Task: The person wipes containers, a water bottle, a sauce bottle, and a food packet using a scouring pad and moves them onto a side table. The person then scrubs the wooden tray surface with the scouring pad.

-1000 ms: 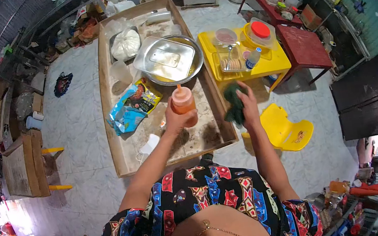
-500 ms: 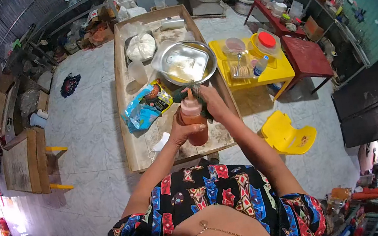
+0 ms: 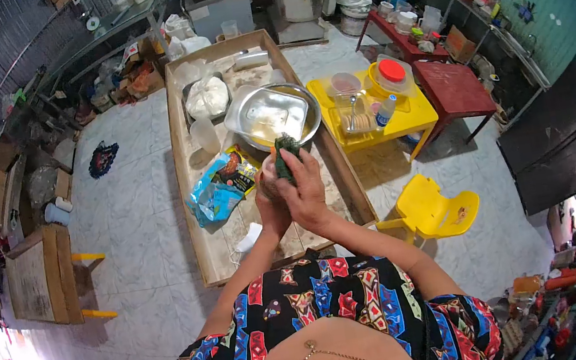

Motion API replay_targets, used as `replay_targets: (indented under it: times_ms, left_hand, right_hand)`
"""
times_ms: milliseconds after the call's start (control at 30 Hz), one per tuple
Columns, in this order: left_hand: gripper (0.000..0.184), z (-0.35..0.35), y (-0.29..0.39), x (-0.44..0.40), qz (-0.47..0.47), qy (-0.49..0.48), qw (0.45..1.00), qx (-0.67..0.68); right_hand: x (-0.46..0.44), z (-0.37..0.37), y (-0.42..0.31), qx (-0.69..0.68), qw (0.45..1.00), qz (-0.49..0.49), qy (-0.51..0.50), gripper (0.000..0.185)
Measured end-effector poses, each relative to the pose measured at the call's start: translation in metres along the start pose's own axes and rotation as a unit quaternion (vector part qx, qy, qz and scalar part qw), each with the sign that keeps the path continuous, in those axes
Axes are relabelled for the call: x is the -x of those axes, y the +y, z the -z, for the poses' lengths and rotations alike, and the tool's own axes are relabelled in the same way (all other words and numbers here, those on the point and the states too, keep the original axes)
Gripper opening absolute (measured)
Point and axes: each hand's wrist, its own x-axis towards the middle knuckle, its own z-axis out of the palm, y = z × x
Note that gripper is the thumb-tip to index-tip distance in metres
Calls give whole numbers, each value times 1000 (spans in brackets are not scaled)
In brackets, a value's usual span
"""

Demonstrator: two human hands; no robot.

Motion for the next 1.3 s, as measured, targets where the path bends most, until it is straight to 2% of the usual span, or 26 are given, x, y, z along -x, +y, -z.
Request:
replay_targets:
  times_ms: [33, 67, 100, 133, 167, 200, 233, 267, 300, 367, 400, 500, 533, 567, 600, 633, 700, 733, 767, 833, 867, 967, 1067, 1167, 1233, 1300]
  left_hand:
    - [52, 2, 0, 6, -1, 0, 1000, -1]
    - [63, 3, 0, 11, 63, -39, 991, 113]
    - [75, 3, 0, 14, 125, -77, 963, 224]
    - [86, 2, -1, 15, 185, -80, 908, 367]
    - [86, 5, 4, 14, 184, -81, 909, 366]
    - [84, 11, 8, 12, 216, -132, 879, 403]
    - [82, 17, 13, 10, 247, -183, 845, 438]
    - [78, 23, 15, 8, 255, -200, 858, 398]
    - [78, 25, 13, 6, 255, -201, 859, 397]
    - [79, 27, 8, 2, 280, -249, 811, 448]
    - [78, 28, -1, 1, 283, -272, 802, 450]
    - [76, 30, -9, -1, 296, -249, 814, 433]
    - [76, 29, -12, -2, 297, -249, 814, 433]
    - [75, 27, -14, -3, 297, -204, 829, 428]
    - [74, 26, -16, -4, 297, -158, 841, 423]
    - [74, 26, -18, -5, 298, -158, 841, 423]
    - [66, 25, -21, -9, 265, -77, 822, 499]
    - [67, 21, -23, -10, 242, -31, 862, 445]
    - [67, 22, -25, -10, 242, -31, 862, 444]
    - [68, 26, -22, -14, 248, -6, 829, 502]
    - [66, 29, -15, -13, 232, 13, 821, 522]
    - [66, 38, -4, -17, 293, 10, 824, 485]
    - [65, 32, -6, -23, 261, 26, 836, 482]
    - [67, 31, -8, -25, 279, 16, 828, 485]
    - [68, 27, -5, -28, 262, -9, 845, 466]
    - [69, 26, -1, -29, 245, -34, 860, 446]
  right_hand:
    - [-2, 6, 0, -79, 997, -22, -4, 45]
    - [-8, 11, 2, -129, 989, -70, 7, 33]
    - [-17, 18, 5, -130, 989, -69, 8, 33]
    - [-27, 28, 9, -260, 950, -156, -77, 31]
    - [-35, 34, 13, -383, 878, -237, -161, 31]
    - [-41, 35, 19, -383, 878, -236, -160, 31]
    - [-46, 34, 27, -443, 828, -256, -231, 35]
    - [-50, 32, 34, -497, 767, -274, -299, 39]
    - [-52, 28, 42, -497, 768, -273, -298, 39]
    - [-54, 20, 53, -532, 693, -332, -357, 39]
    - [-53, 16, 57, -517, 715, -319, -346, 40]
    - [-42, -9, 73, -543, 711, -343, -286, 37]
    - [-40, -14, 65, -550, 750, -289, -228, 34]
    - [-36, -22, 56, -506, 779, -343, -140, 31]
    - [-34, -22, 53, -394, 875, -245, -138, 30]
    - [-33, -22, 51, -269, 944, -140, -131, 31]
    - [-31, -23, 26, -281, 943, -147, -96, 32]
    - [-29, -24, 16, -292, 942, -151, -62, 34]
    - [-24, -23, 13, -293, 942, -151, -62, 34]
    - [-13, -21, 7, -256, 962, -83, -40, 36]
    - [-7, -21, 7, -273, 957, -96, -30, 36]
    - [11, -22, 17, -294, 945, -139, -29, 34]
    - [12, -19, 28, -297, 938, -172, -41, 32]
    - [8, -21, 28, -339, 920, -197, -22, 31]
    - [-8, -14, 20, -317, 929, -192, -25, 31]
    - [-34, -8, 13, -287, 948, -138, -23, 31]
